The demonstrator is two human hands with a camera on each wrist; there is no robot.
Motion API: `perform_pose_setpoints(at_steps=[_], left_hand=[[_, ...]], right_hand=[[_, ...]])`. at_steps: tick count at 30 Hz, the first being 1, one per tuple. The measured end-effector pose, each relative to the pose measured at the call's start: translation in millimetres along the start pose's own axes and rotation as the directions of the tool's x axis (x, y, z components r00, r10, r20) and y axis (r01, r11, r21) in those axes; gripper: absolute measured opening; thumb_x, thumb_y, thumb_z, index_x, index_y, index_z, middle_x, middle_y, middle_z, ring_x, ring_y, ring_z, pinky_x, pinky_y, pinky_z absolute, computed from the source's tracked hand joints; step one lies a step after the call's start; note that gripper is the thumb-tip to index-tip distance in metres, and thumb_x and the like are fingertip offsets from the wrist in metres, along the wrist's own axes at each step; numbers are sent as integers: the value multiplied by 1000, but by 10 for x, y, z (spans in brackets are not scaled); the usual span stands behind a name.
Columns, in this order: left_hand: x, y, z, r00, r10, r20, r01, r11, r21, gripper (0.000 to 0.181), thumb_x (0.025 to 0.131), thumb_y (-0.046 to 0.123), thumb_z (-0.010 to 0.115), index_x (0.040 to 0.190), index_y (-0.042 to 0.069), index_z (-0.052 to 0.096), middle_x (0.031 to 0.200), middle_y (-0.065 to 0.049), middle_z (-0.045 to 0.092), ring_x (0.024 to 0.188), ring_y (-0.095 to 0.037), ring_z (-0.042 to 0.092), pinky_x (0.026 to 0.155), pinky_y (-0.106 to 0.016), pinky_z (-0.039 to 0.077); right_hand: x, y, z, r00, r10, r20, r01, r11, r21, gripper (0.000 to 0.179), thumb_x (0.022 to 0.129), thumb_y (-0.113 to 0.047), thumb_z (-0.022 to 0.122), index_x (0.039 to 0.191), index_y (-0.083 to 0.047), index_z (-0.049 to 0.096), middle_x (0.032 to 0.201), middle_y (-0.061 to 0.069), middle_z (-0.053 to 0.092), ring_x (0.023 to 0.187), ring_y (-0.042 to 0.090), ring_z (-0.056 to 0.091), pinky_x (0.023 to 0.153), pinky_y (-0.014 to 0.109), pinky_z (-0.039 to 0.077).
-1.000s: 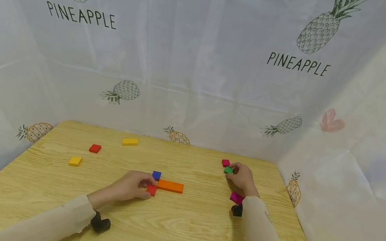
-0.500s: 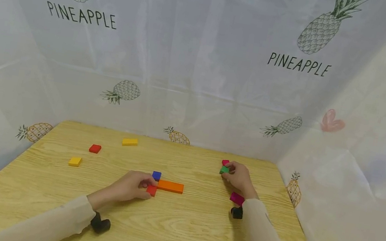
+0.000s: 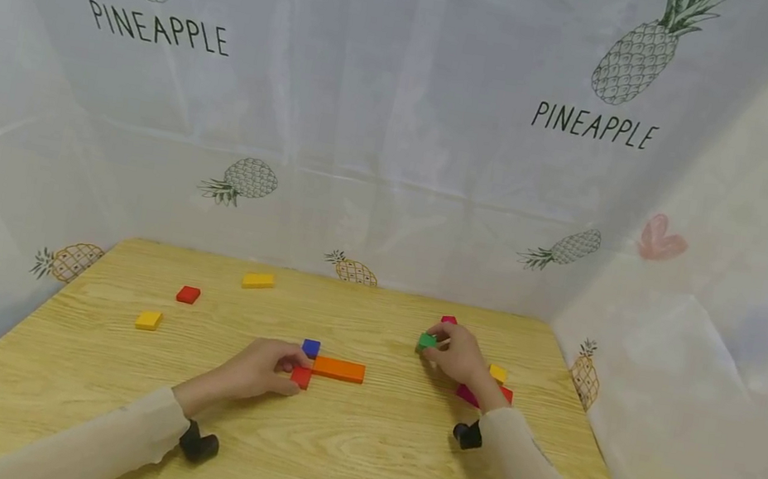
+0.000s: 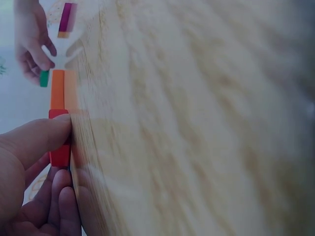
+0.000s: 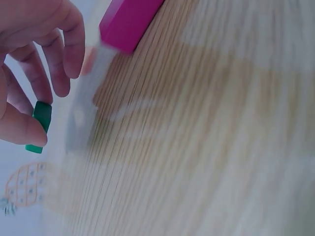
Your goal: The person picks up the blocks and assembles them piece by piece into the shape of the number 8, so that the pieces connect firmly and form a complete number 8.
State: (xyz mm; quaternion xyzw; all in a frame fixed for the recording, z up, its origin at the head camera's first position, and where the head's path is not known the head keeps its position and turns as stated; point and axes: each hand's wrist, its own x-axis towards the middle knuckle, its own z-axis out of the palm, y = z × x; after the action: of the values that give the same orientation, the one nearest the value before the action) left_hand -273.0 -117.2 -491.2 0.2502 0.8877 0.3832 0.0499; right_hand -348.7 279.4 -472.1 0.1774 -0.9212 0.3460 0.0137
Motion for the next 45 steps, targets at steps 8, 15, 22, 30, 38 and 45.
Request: perform_pose_setpoints(at_steps=[8, 15, 22, 30, 38, 45], left_hand=[[21, 13, 0, 1000, -10, 5, 10, 1000, -7, 28, 85, 13, 90, 109, 17, 76, 99, 5, 68, 87, -16, 56, 76, -27, 48], [14, 13, -9, 1000, -19, 7, 19, 1000, -15, 28, 85, 13, 90, 109, 17, 76, 97, 5, 67, 86, -16, 55, 76, -27, 47], [9, 5, -17, 1000, -22, 11, 22, 1000, -18, 29, 85, 13, 90, 110, 17, 76, 97, 5, 67, 86, -16, 56, 76, -27, 48], [17, -8, 4, 1000, -11, 10, 11, 1000, -5, 28, 86, 14, 90, 109, 17, 76, 97, 5, 67, 85, -15, 55, 76, -27, 48], [17, -2, 26, 1000, 4, -1, -4, 999, 46, 28, 85, 14, 90, 109, 15, 76, 98, 3, 67, 87, -16, 55, 78, -30, 47], [16, 8, 25, 1000, -10, -6, 10, 997, 80, 28, 86, 16, 90, 110, 17, 77, 98, 4, 66, 87, -13, 55, 79, -29, 48]], right_hand=[[-68, -246, 98, 999, -23, 43, 21, 998, 53, 30, 97, -7, 77, 125, 1, 69, 116, 17, 69, 103, 34, 71, 89, 46, 60], [-80, -447, 241, 997, -1, 82, -8, 993, 115, 30, 96, -7, 78, 124, 0, 69, 117, 16, 70, 101, 29, 71, 83, 37, 60], [-72, -549, 333, 993, -14, 116, 0, 992, 125, 29, 97, -5, 76, 124, 2, 69, 117, 19, 69, 101, 31, 70, 81, 37, 60], [-76, -589, 420, 990, -25, 141, 10, 994, 107, 27, 97, -6, 77, 122, -2, 70, 116, 14, 69, 100, 27, 70, 83, 39, 60], [-63, -613, 474, 984, -85, 156, 69, 992, 106, 27, 96, -5, 78, 121, 2, 70, 114, 18, 70, 94, 26, 71, 82, 38, 60], [-36, -634, 509, 982, -95, 163, 81, 993, 91, 25, 96, -6, 78, 119, -1, 71, 113, 15, 71, 95, 26, 72, 78, 34, 60]])
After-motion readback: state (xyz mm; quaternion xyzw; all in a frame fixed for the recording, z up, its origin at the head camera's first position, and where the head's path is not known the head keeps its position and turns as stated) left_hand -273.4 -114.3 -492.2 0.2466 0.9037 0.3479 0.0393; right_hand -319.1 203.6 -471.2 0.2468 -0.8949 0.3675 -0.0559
